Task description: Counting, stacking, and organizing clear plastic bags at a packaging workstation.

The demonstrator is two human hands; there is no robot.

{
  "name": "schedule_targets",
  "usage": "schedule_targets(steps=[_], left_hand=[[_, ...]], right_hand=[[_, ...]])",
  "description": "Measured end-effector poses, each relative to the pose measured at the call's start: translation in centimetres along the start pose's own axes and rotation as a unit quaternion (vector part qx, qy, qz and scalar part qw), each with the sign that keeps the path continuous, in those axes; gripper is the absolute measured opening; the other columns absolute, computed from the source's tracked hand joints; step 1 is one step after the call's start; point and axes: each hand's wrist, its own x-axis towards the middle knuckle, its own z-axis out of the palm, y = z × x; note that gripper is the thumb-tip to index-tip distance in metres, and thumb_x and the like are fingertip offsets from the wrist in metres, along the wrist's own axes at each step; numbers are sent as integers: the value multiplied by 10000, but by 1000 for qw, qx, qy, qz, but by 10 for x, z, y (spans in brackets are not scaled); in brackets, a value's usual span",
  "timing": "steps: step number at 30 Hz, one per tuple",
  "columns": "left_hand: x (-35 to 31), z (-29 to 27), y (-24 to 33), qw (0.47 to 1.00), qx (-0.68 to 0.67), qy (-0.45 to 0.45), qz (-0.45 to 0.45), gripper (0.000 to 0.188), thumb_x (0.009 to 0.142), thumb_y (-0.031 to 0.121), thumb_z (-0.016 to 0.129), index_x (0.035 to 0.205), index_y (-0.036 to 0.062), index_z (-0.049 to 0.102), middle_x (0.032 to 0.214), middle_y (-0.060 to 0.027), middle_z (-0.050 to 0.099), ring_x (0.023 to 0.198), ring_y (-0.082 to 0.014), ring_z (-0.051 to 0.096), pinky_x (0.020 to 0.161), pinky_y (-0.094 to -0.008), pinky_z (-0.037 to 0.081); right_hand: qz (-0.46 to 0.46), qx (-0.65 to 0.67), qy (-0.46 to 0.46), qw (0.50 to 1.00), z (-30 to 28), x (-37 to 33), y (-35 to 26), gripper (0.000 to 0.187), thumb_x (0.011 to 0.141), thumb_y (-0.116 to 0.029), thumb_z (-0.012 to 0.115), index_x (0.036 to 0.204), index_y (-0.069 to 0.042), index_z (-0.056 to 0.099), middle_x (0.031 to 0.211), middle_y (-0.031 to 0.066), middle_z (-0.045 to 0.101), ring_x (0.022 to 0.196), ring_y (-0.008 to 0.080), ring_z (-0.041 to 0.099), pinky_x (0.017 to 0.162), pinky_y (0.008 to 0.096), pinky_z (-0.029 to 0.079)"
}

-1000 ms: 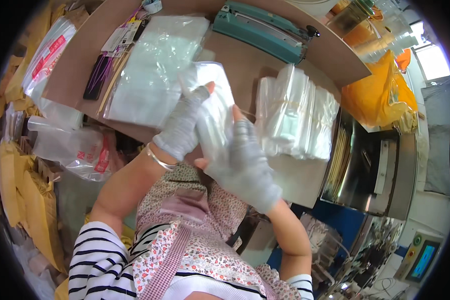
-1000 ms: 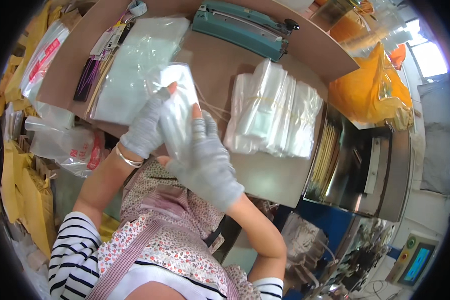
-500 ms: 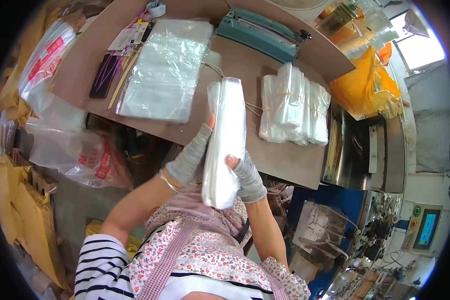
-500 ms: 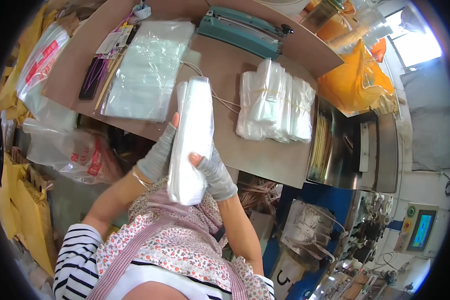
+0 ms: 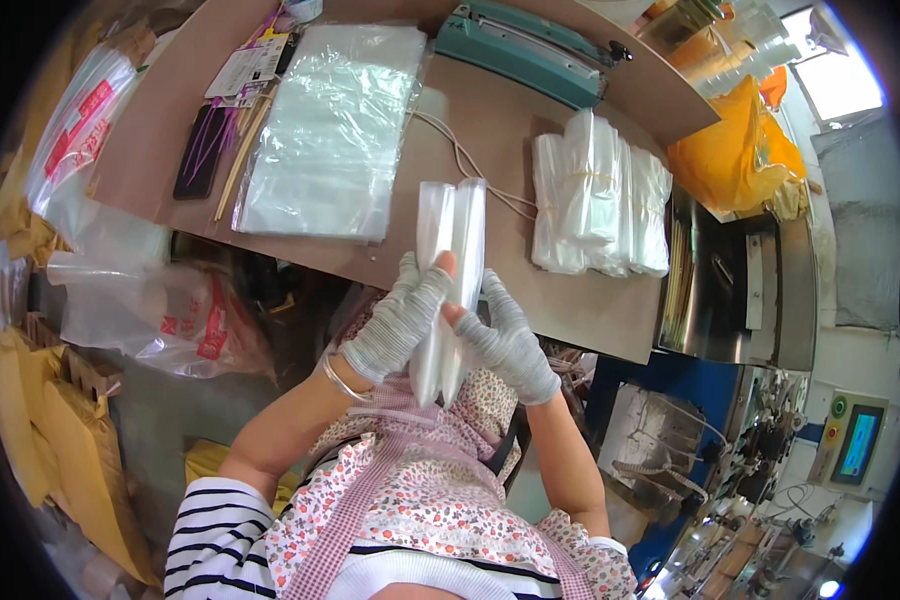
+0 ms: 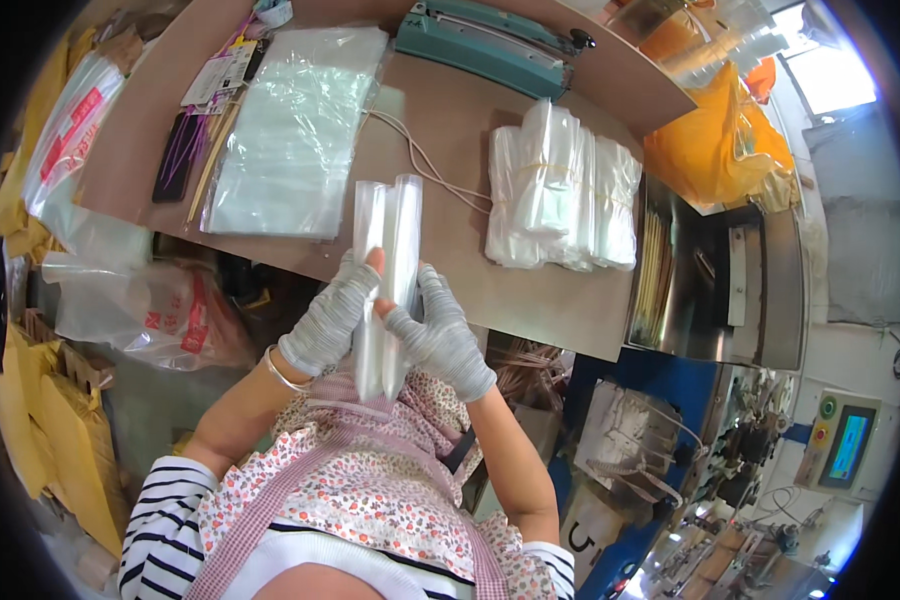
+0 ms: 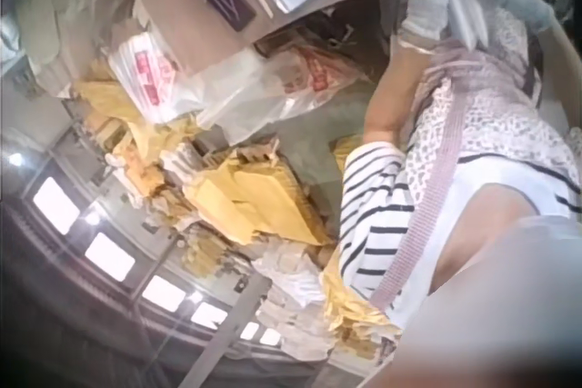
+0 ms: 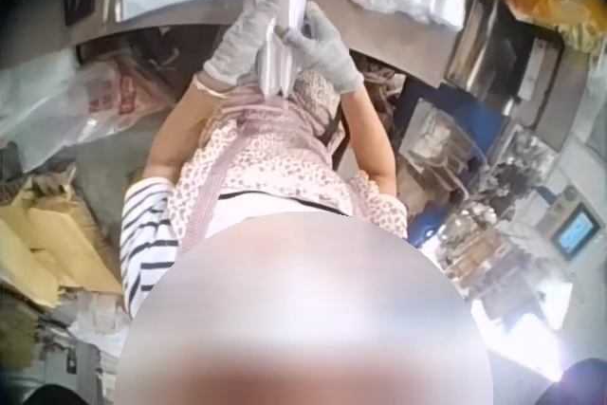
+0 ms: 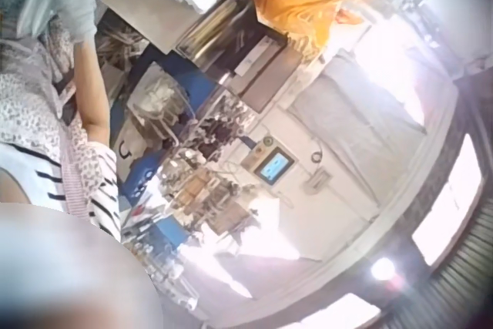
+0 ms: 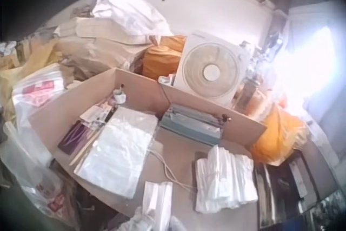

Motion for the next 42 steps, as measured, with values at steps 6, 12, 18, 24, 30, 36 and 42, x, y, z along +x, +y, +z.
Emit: schedule_targets(steps=[6,12,18,24,30,36,42], left_hand=[[7,-28,-1,965,-241,-90,-58,562,949,389,519,1321,-23,428,1241,-53,525,1121,-122,488,968,-276,397],[-7,-36,23,950,-247,-143,-123,579,866,383,638,1285,14,485,1202,-86,593,1054,-170,583,931,-329,457],[-4,-45,8,964,-223,-74,-128,483,872,365,634,1195,13,559,1064,-52,638,934,-126,612,847,-259,479],[-14,-44,24,974,-156,-123,-108,430,861,336,648,1121,-3,598,989,-47,646,880,-114,609,812,-272,491],[-14,-50,23,985,72,-159,2,371,829,228,681,1103,-9,603,949,-30,646,844,-100,602,765,-287,496],[-17,-38,52,875,440,-69,188,335,791,157,662,1055,-36,590,830,-171,667,755,-284,663,711,-359,514],[-42,1,101,655,671,-85,337,275,770,92,591,1009,-42,564,778,-182,624,735,-333,648,650,-414,515]], right_hand=[[-30,211,2,977,1,-3,21,496,837,-181,677,1247,11,474,1026,30,586,853,91,507,797,249,444],[64,327,36,942,-9,-7,41,539,790,-217,752,1232,-15,518,1065,40,626,948,131,601,825,269,501],[74,387,24,919,-14,-15,49,543,796,-173,736,1252,1,498,1095,52,630,965,150,620,849,297,519],[63,476,-6,877,-11,-19,73,628,787,-202,745,1298,12,450,1148,85,617,1025,180,615,893,313,513],[86,518,-93,846,10,-16,91,644,791,-221,744,1326,-26,442,1212,51,585,1071,152,577,914,306,492],[18,545,-84,834,24,-6,77,687,806,-244,723,1361,-32,377,1292,93,518,1168,197,521,1005,360,438],[31,735,-144,662,35,17,73,755,786,-498,655,1364,-94,382,1346,119,470,1244,308,440,1078,493,307]])
